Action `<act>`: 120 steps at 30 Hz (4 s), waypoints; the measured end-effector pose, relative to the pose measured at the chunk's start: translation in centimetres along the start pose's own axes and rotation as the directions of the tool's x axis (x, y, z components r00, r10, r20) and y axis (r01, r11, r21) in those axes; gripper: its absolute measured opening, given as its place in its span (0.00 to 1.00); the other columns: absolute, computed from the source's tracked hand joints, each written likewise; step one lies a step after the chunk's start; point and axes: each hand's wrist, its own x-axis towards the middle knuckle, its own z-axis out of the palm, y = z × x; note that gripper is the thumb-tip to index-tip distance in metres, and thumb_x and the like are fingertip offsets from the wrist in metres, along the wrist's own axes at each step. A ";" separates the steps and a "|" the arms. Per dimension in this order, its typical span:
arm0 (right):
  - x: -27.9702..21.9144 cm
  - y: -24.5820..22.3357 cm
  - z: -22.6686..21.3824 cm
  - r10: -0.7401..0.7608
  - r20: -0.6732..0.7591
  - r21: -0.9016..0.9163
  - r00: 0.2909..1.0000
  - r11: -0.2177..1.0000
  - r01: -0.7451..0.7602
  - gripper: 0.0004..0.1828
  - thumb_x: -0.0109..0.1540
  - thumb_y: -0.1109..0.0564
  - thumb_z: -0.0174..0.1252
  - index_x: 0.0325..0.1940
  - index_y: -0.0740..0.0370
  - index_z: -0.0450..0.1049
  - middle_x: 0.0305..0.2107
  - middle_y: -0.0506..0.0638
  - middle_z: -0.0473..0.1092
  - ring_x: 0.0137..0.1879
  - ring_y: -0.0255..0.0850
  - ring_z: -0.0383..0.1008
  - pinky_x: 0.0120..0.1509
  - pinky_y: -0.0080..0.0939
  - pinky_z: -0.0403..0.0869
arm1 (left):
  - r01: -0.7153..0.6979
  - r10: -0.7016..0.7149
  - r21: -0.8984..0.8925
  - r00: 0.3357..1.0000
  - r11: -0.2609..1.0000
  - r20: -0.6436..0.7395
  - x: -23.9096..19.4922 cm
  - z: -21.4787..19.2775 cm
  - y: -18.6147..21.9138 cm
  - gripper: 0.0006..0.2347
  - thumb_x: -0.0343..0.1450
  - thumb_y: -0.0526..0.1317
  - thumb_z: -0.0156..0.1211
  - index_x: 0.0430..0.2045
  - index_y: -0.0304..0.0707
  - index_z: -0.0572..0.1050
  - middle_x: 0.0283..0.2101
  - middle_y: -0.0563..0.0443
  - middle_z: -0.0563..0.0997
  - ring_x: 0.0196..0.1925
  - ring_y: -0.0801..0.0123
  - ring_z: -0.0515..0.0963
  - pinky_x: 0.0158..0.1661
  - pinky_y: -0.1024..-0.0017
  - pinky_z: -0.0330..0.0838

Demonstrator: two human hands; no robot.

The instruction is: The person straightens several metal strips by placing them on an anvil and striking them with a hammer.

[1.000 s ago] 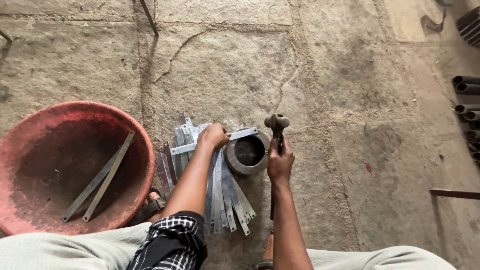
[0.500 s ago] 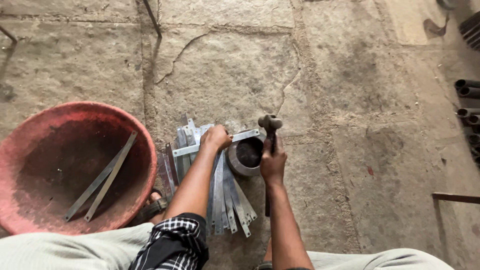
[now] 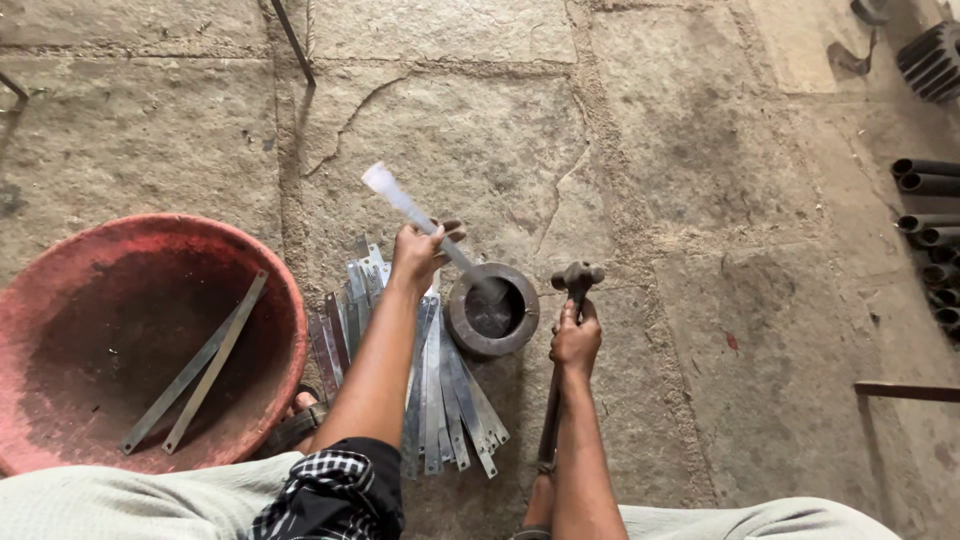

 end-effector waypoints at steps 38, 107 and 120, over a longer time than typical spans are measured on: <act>-3.1 -3.7 5.4 -0.110 0.154 -0.424 0.982 0.890 0.167 0.22 0.68 0.49 0.51 0.64 0.57 0.70 0.42 0.69 0.77 0.48 0.62 0.79 0.52 0.59 0.75 | -0.131 0.084 -0.126 0.941 0.983 -0.327 0.8 -2.8 -6.7 0.10 0.72 0.26 0.56 0.43 0.32 0.64 0.41 0.39 0.83 0.38 0.56 0.87 0.31 0.60 0.84; -8.1 4.5 -0.9 -0.118 0.065 -0.387 0.991 0.912 0.134 0.21 0.67 0.47 0.51 0.61 0.57 0.70 0.43 0.71 0.75 0.52 0.69 0.75 0.52 0.64 0.72 | -0.422 0.658 0.881 0.605 -0.214 0.449 -14.1 -3.3 2.8 0.11 0.68 0.43 0.63 0.42 0.47 0.82 0.39 0.44 0.81 0.45 0.51 0.79 0.46 0.51 0.67; -7.7 3.3 0.5 -0.144 0.018 -0.331 0.989 0.933 0.142 0.19 0.66 0.51 0.52 0.59 0.62 0.70 0.42 0.73 0.75 0.51 0.71 0.74 0.50 0.64 0.72 | -0.323 0.425 0.905 0.804 -0.276 0.416 -8.7 -1.8 -0.8 0.06 0.63 0.44 0.69 0.27 0.49 0.84 0.36 0.45 0.80 0.45 0.55 0.80 0.47 0.53 0.69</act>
